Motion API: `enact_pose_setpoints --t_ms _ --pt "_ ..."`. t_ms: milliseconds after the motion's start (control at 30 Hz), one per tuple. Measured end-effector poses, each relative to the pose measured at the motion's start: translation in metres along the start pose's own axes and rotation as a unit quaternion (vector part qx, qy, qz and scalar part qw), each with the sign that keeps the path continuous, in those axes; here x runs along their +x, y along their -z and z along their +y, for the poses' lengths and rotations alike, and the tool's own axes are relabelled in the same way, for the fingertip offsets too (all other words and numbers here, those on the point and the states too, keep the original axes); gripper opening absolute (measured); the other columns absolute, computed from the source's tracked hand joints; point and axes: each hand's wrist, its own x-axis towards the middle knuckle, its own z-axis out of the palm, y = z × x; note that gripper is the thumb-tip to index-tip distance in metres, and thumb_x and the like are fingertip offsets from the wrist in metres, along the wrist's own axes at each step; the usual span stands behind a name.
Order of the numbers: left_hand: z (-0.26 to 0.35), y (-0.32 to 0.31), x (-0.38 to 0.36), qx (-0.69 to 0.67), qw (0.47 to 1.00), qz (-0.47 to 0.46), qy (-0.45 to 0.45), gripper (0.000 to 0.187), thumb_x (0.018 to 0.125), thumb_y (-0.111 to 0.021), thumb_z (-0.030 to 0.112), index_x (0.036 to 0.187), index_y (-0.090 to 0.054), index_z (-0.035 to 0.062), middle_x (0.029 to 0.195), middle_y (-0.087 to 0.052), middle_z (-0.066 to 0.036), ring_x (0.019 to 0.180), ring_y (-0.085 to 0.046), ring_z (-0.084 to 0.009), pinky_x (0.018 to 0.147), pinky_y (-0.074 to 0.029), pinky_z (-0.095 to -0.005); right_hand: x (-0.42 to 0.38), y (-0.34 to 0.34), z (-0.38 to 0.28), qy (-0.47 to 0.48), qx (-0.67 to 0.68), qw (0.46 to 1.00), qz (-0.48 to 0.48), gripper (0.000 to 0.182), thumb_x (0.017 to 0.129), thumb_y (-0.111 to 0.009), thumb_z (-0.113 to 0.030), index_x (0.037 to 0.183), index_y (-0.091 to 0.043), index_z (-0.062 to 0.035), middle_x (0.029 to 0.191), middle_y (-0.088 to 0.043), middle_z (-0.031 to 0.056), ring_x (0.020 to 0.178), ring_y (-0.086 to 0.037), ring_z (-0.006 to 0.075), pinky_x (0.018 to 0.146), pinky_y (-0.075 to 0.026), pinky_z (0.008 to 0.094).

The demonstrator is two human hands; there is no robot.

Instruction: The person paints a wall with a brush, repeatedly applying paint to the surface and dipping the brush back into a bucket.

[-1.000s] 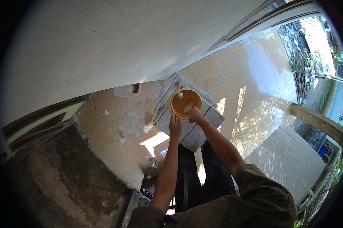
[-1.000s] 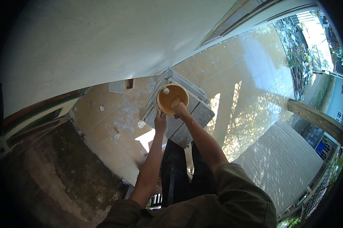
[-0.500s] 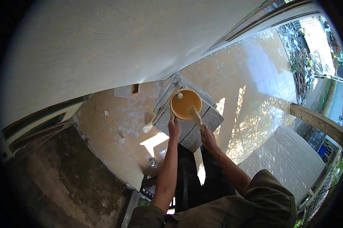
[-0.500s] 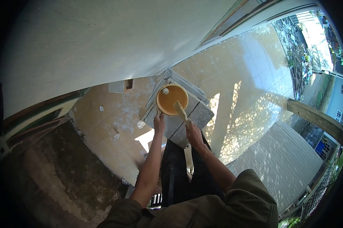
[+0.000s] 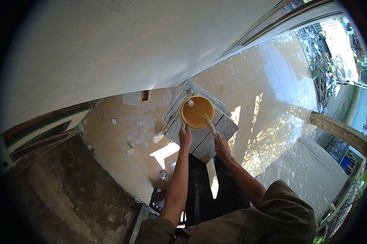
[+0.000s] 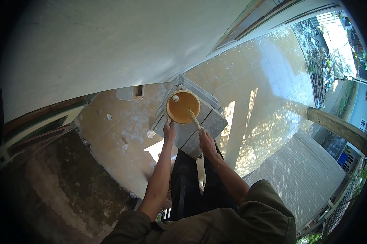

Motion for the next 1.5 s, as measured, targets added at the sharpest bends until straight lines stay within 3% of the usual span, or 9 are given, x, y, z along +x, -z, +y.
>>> enact_pose_setpoints --t_ms 400,600,733,867,1167,1233,1333,1400,1500 --pt "0.011 0.01 0.002 0.048 0.998 -0.027 0.038 0.046 0.091 -0.044 0.011 0.132 -0.035 -0.0087 0.119 -0.051 -0.033 0.113 -0.049 -0.0427 0.094 -0.04 -0.0416 0.001 0.008 -0.006 0.001 -0.008 1.0 -0.005 0.027 0.089 -0.051 -0.009 0.111 -0.05 0.0058 0.095 -0.059 0.0267 0.087 -0.057 0.0445 0.073 -0.047 0.0469" --pt "0.027 0.062 -0.035 0.035 0.994 0.002 -0.103 0.058 0.088 -0.044 0.009 0.14 -0.022 -0.0045 0.139 -0.032 -0.03 0.129 -0.032 -0.0408 0.107 -0.027 -0.0383 -0.01 0.028 -0.023 0.0 0.015 0.999 0.032 0.026 0.088 -0.048 -0.014 0.109 -0.053 0.001 0.097 -0.06 0.0251 0.089 -0.057 0.042 0.076 -0.046 0.0494" --pt "0.103 0.138 -0.085 -0.015 0.972 0.045 -0.231 0.049 0.088 -0.042 0.009 0.136 -0.035 0.0008 0.128 -0.049 -0.025 0.119 -0.048 -0.0334 0.101 -0.035 -0.0368 -0.032 0.05 -0.037 -0.002 0.027 1.0 -0.001 0.027 0.086 -0.05 -0.018 0.108 -0.056 -0.0023 0.091 -0.061 0.0245 0.085 -0.058 0.0424 0.074 -0.046 0.0502" --pt "0.195 0.21 -0.136 -0.027 0.929 0.136 -0.343 0.027 0.091 -0.042 0.013 0.108 -0.058 -0.0002 0.102 -0.064 -0.014 0.1 -0.06 -0.0251 0.091 -0.042 -0.0348 -0.05 0.067 -0.047 0.022 0.005 1.0 0.002 0.026 0.084 -0.052 -0.019 0.104 -0.059 -0.004 0.084 -0.062 0.0238 0.08 -0.06 0.0423 0.07 -0.047 0.0507" --pt "0.402 0.352 -0.233 0.02 0.684 0.324 -0.654 0.018 0.092 -0.042 0.011 0.096 -0.055 -0.001 0.097 -0.061 -0.015 0.095 -0.059 -0.0289 0.085 -0.046 -0.0392 -0.031 0.155 -0.165 0.135 0.055 0.986 0.084 0.032 0.084 -0.057 -0.02 0.11 -0.058 -0.0024 0.087 -0.064 0.0224 0.081 -0.063 0.039 0.068 -0.05 0.046" --pt "0.451 0.37 -0.244 0.053 0.621 0.358 -0.696 0.017 0.093 -0.042 0.01 0.1 -0.054 -0.0005 0.103 -0.059 -0.016 0.099 -0.057 -0.0298 0.086 -0.045 -0.0403 -0.006 0.179 -0.199 0.286 0.117 0.934 0.178 0.03 0.083 -0.057 -0.008 0.112 -0.055 0.0026 0.087 -0.064 0.0201 0.078 -0.064 0.0345 0.065 -0.05 0.0403" --pt "0.519 0.384 -0.258 0.117 0.507 0.398 -0.755 0.017 0.092 -0.043 0.008 0.104 -0.053 0.0006 0.109 -0.056 -0.016 0.104 -0.055 -0.0305 0.088 -0.045 -0.0409 -0.002 0.288 -0.355 0.371 0.114 0.888 0.247 0.023 0.086 -0.051 0.0 0.109 -0.054 0.0031 0.074 -0.053 0.014 0.063 -0.054 0.0242 0.056 -0.045 0.035" --pt "0.546 0.385 -0.254 0.122 0.498 0.378 -0.771 0.016 0.089 -0.047 0.005 0.102 -0.053 0.0007 0.106 -0.057 -0.016 0.101 -0.056 -0.0299 0.086 -0.045 -0.0403 -0.004 0.332 -0.42 0.468 0.083 0.817 0.326 0.042 0.084 -0.054 0.003 0.125 -0.05 -0.0047 0.081 -0.058 0.0167 0.066 -0.059 0.0294 0.058 -0.049 0.0377" --pt "0.566 0.386 -0.243 0.132 0.478 0.368 -0.786 0.016 0.082 -0.05 0.001 0.098 -0.054 0.0005 0.096 -0.058 -0.015 0.089 -0.058 -0.0287 0.077 -0.047 -0.0386 -0.021 0.387 -0.507 0.52 0.096 0.76 0.378 0.042 0.085 -0.056 0.001 0.126 -0.051 -0.0052 0.081 -0.056 0.0154 0.063 -0.058 0.0261 0.056 -0.049 0.0369"
